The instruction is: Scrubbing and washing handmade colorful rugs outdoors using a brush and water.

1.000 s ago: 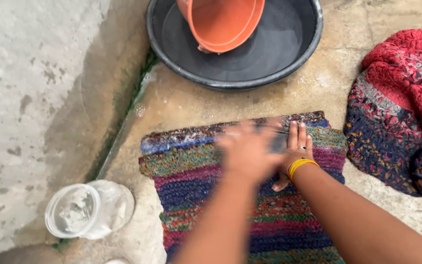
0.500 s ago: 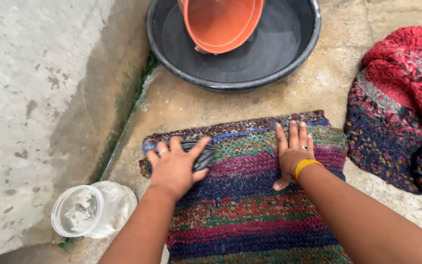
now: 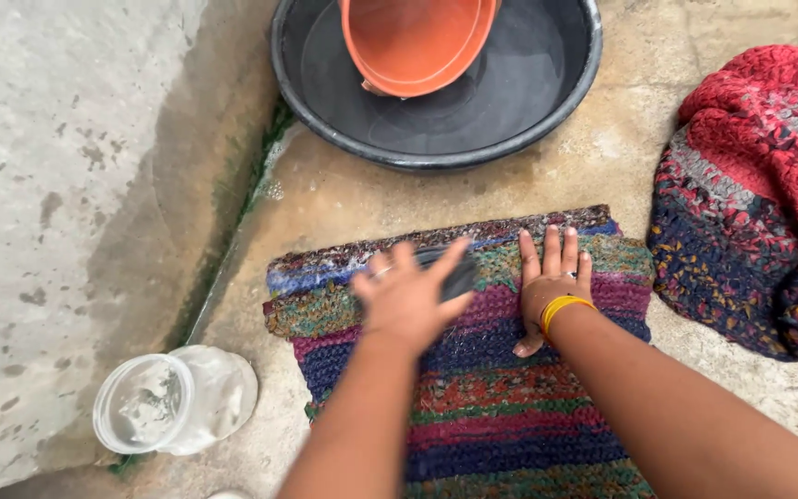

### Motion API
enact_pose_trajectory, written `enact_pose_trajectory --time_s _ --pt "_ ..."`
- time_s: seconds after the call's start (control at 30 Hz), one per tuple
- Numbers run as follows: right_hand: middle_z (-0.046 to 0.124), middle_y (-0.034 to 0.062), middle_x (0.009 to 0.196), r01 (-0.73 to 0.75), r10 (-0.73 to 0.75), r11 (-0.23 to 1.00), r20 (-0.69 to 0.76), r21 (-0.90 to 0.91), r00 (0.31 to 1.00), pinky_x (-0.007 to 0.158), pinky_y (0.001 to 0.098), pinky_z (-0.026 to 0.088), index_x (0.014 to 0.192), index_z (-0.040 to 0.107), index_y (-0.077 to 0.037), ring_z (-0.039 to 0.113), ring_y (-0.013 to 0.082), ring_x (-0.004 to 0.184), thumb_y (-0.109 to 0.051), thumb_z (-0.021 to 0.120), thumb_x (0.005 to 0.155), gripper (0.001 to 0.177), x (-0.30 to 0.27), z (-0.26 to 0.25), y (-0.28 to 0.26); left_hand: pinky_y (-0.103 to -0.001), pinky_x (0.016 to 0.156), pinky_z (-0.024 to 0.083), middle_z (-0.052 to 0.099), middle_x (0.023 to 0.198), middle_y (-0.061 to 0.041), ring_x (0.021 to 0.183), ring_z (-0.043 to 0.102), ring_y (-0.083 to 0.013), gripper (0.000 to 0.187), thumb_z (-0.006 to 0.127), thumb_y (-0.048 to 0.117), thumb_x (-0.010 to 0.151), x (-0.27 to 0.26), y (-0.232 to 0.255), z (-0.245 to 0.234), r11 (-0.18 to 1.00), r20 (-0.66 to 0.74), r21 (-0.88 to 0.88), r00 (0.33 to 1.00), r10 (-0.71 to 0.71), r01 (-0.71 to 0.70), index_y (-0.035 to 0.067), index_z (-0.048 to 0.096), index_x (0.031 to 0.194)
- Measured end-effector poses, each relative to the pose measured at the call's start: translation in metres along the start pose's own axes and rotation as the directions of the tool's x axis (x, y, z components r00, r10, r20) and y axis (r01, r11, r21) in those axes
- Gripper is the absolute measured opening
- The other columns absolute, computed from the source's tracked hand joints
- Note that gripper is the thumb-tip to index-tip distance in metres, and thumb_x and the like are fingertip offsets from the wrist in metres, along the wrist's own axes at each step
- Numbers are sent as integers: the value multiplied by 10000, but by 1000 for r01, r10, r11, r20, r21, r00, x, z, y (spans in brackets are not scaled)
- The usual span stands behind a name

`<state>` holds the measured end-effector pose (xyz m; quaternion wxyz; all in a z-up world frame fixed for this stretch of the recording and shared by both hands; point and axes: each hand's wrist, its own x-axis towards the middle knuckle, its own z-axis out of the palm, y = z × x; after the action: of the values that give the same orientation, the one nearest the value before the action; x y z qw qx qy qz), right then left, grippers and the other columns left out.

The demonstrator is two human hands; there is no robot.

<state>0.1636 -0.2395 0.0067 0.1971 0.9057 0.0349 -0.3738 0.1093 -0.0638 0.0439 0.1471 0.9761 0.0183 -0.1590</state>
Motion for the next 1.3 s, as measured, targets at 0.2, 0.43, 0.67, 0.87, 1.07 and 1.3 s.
enact_pose_trajectory --time_s 0.2,0.43,0.67,0.87,1.07,1.3 --pt "-278 231 1686 -10 10 1000 9 26 1000 1246 552 29 1594 -326 -164 -239 454 1537 -584 1018 522 1770 -2 -2 3 -674 966 295 397 1444 -185 1255 401 -442 811 659 693 800 -45 -88 -12 983 -28 151 994 -106 109 670 278 1515" --pt "-244 256 1689 26 -24 998 -27 56 999 1241 572 21 1600 -296 -121 -226 477 1533 -563 1027 505 1773 0 4 5 -676 986 296 439 1450 -199 1269 415 -463 745 619 688 806 -43 -39 -18 930 -207 61 916 -344 363 567 379 1501" --pt "-321 268 1684 78 -78 997 14 7 997 1252 585 -23 1558 -154 -172 -305 503 1531 -592 1017 514 1625 17 18 12 -730 1019 245 368 1471 -252 1306 362 -497 725 587 683 876 10 67 20 999 -74 1 997 -33 33 529 276 1514" --pt "-287 243 1676 56 -53 992 -28 111 998 1240 592 -19 1601 -303 -164 -275 490 1517 -551 1038 488 1785 4 6 6 -629 975 341 430 1409 -216 1266 431 -420 740 556 703 867 -23 -34 -9 988 -46 130 996 -75 80 591 233 1523" --pt "-264 252 1680 82 -77 990 -47 117 996 1246 584 -6 1600 -293 -154 -245 493 1525 -572 1025 481 1779 0 8 12 -617 968 352 464 1379 -205 1210 471 -426 751 543 718 864 -43 -82 -15 920 -146 327 974 -175 214 591 219 1530" --pt "-231 297 1676 181 -156 967 -149 177 976 1234 587 -22 1590 -280 -112 -222 520 1527 -536 1040 470 1783 -25 0 13 -603 973 350 454 1432 -195 1249 462 -417 994 699 665 780 -56 -48 -36 910 -167 267 946 -279 316 470 163 1594"
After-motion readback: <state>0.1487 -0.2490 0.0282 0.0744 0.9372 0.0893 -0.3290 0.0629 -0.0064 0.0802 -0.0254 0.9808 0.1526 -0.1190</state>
